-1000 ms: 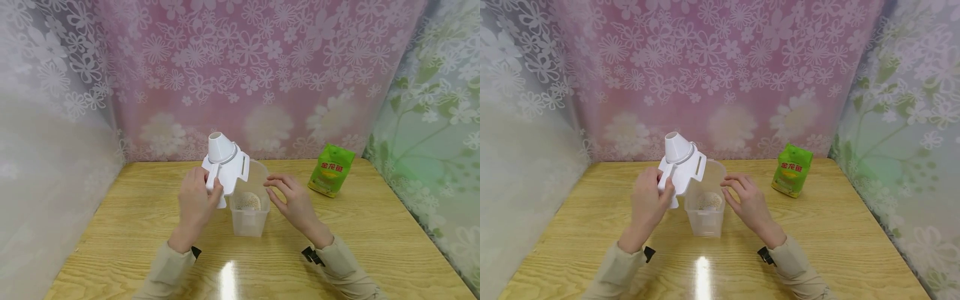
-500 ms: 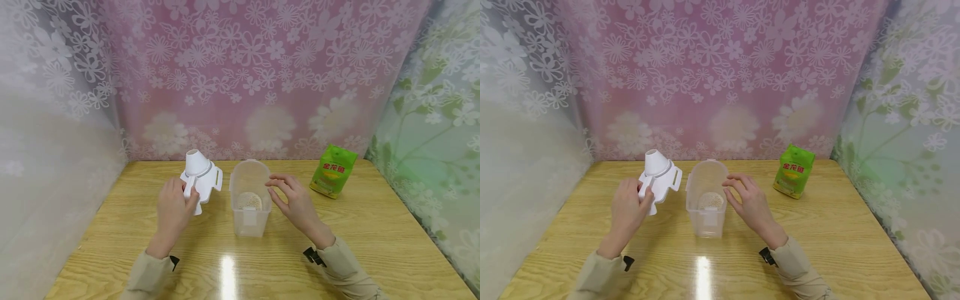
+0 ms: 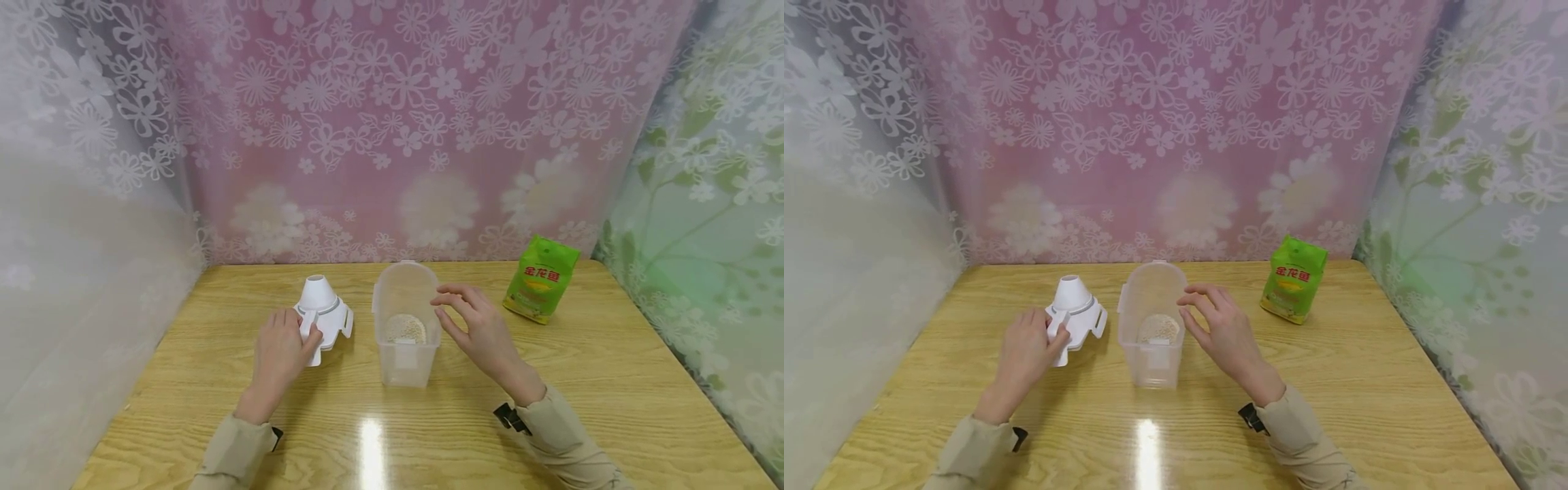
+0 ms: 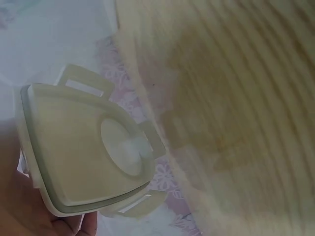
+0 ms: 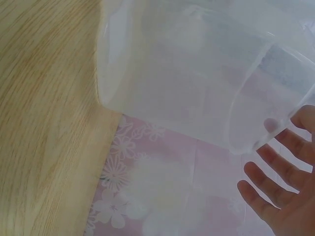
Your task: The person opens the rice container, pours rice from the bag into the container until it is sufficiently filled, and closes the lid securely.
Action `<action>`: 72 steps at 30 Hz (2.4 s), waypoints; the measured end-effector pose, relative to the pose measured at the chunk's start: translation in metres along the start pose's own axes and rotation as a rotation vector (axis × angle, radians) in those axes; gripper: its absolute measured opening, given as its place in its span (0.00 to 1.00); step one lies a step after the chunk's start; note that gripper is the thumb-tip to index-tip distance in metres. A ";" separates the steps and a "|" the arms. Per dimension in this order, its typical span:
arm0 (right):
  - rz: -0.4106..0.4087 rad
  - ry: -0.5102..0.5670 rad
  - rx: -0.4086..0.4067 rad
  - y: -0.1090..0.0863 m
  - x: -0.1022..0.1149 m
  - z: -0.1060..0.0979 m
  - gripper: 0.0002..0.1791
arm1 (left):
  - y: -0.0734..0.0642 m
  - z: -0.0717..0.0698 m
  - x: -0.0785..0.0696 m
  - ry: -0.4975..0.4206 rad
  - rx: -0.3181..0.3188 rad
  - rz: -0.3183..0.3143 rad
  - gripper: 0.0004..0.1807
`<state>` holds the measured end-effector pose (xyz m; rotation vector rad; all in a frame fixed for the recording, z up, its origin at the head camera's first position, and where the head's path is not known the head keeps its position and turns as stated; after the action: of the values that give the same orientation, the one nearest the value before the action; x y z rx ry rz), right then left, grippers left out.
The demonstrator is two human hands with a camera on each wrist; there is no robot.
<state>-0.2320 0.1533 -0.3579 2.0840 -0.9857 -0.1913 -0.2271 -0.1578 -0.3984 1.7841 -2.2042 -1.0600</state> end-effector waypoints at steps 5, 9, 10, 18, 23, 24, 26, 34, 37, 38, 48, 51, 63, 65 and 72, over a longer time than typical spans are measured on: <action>0.002 0.001 -0.004 0.001 0.001 0.001 0.09 | -0.004 0.005 0.006 0.023 0.000 -0.006 0.15; 0.004 -0.001 -0.010 0.000 0.001 0.002 0.09 | -0.006 0.008 0.008 0.035 0.012 -0.016 0.15; 0.006 -0.002 -0.009 0.000 0.001 0.002 0.09 | -0.007 0.009 0.009 0.040 0.020 -0.020 0.15; 0.017 -0.005 -0.004 -0.001 0.001 0.002 0.09 | -0.014 0.018 0.014 0.081 0.134 -0.057 0.17; 0.027 -0.009 0.004 -0.001 0.000 0.002 0.09 | -0.016 0.023 0.015 0.060 0.189 -0.075 0.19; 0.028 -0.008 0.004 -0.001 0.000 0.002 0.09 | -0.017 0.023 0.015 0.055 0.189 -0.068 0.20; 0.027 -0.007 0.003 -0.001 0.000 0.002 0.09 | -0.017 0.023 0.015 0.045 0.193 -0.055 0.22; 0.012 -0.015 -0.014 -0.001 0.001 0.001 0.10 | -0.008 0.011 0.012 0.042 0.063 0.003 0.19; 0.010 -0.014 -0.012 0.000 0.001 0.001 0.10 | -0.003 0.006 0.007 0.011 0.035 0.000 0.16; 0.011 -0.014 -0.010 0.000 0.001 0.001 0.09 | -0.001 0.005 0.004 0.001 0.032 0.002 0.15; 0.013 -0.011 -0.002 0.000 0.001 0.001 0.10 | 0.016 -0.017 -0.052 -0.150 -0.073 0.192 0.15; 0.009 -0.009 -0.003 -0.001 0.002 0.001 0.10 | 0.020 -0.019 -0.073 -0.202 -0.064 0.249 0.18; 0.012 -0.003 0.004 -0.001 0.003 0.002 0.09 | 0.022 0.013 -0.108 -0.138 0.145 0.280 0.28; 0.010 -0.004 0.002 -0.001 0.003 0.002 0.09 | 0.021 0.014 -0.108 -0.123 0.144 0.273 0.28; 0.009 -0.009 -0.002 -0.001 0.003 0.001 0.10 | 0.020 0.015 -0.110 -0.109 0.145 0.252 0.27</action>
<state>-0.2301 0.1511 -0.3588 2.0783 -1.0004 -0.1969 -0.2176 -0.0515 -0.3625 1.4758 -2.5481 -0.9862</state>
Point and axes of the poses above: each hand's wrist, its own y-axis towards the middle knuckle, its own z-axis out of the palm, x = y × z, the point moved 7 cm from there along y, towards the middle knuckle, and after that the axes turned 6 degrees about -y, right-handed, at the moved point
